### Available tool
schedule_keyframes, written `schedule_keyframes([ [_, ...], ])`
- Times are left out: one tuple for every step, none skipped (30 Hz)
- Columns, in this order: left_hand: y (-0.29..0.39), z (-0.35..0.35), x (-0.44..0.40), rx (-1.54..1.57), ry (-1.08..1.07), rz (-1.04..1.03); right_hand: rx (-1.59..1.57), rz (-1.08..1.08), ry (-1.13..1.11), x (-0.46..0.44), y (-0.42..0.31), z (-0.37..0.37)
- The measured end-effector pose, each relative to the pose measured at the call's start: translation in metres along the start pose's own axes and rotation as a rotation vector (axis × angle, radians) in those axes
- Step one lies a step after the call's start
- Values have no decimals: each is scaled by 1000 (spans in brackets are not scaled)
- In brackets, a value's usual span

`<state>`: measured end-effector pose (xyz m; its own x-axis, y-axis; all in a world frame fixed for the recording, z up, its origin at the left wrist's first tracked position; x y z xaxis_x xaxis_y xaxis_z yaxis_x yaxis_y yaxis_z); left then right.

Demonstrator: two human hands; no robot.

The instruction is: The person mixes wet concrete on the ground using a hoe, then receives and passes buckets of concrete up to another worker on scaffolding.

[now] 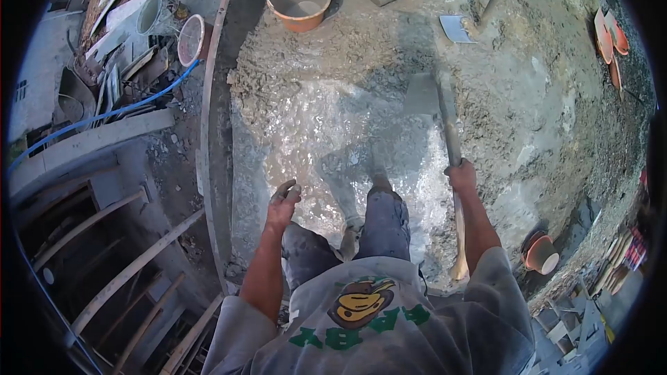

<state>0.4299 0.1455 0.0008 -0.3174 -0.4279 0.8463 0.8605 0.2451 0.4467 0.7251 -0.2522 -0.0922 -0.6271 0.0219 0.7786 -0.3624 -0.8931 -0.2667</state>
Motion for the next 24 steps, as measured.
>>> schedule_keyframes([
  [25,-24,-15,-15,-83,-36,-55,5,50,-17,-26,2],
  [38,-51,-30,26,-169,-110,-112,44,72,-24,-59,6],
  [49,-81,-43,66,-257,-186,-170,82,99,-24,-95,12],
  [69,-108,-42,23,-323,-217,-190,113,176,-24,-127,15],
  [88,-134,-43,-20,-389,-252,-209,148,256,-26,-156,13],
  [84,-159,-54,-95,-439,-294,-313,201,282,-30,-179,4],
  [75,-181,-63,-169,-487,-338,-417,256,308,-38,-199,-9],
  [54,-198,-79,-141,-478,-287,-440,253,325,-48,-213,-28],
  [28,-215,-95,-113,-470,-236,-464,252,343,-59,-226,-47],
  [15,-220,-115,-89,-463,-195,-491,256,369,-73,-236,-64],
  [2,-218,-136,-84,-458,-195,-469,236,322,-90,-239,-85],
  [-10,-212,-157,-77,-455,-194,-444,216,275,-109,-238,-110],
  [-19,-204,-178,-69,-453,-197,-419,197,233,-132,-236,-134],
  [-33,-195,-197,-143,-447,-213,-499,191,162,-165,-233,-159],
  [-46,-183,-212,-216,-442,-223,-579,180,86,-202,-233,-184],
  [-61,-173,-225,-255,-434,-277,-666,204,-22,-227,-246,-200],
  [-76,-163,-238,-294,-423,-330,-754,223,-135,-244,-259,-217],
  [-91,-153,-250,-334,-409,-384,-768,229,-102,-262,-267,-238],
  [-92,-138,-265,-211,-416,-256,-790,250,-59,-278,-285,-256],
  [-107,-131,-262,-84,-446,-97,-679,290,-2,-289,-286,-275],
  [-126,-126,-253,-60,-459,2,-564,321,52,-294,-281,-292],
  [-129,-115,-258,-37,-451,55,-530,348,73,-291,-294,-296],
  [-130,-101,-266,-18,-436,97,-495,375,95,-283,-309,-299],
  [-137,-93,-265,-33,-446,93,-518,343,65,-263,-308,-306],
])
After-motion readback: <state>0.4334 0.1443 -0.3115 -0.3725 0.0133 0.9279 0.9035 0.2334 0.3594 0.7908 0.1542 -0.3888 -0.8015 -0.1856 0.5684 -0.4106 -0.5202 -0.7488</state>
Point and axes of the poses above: each hand's wrist, its own x-axis away from the middle knuckle, its own z-axis out of the back of the hand, y = z × x, the point moved 6 cm from there along -x, towards the middle knuckle, and after that the axes turned 4 degrees about -y, right-handed, at the moved point
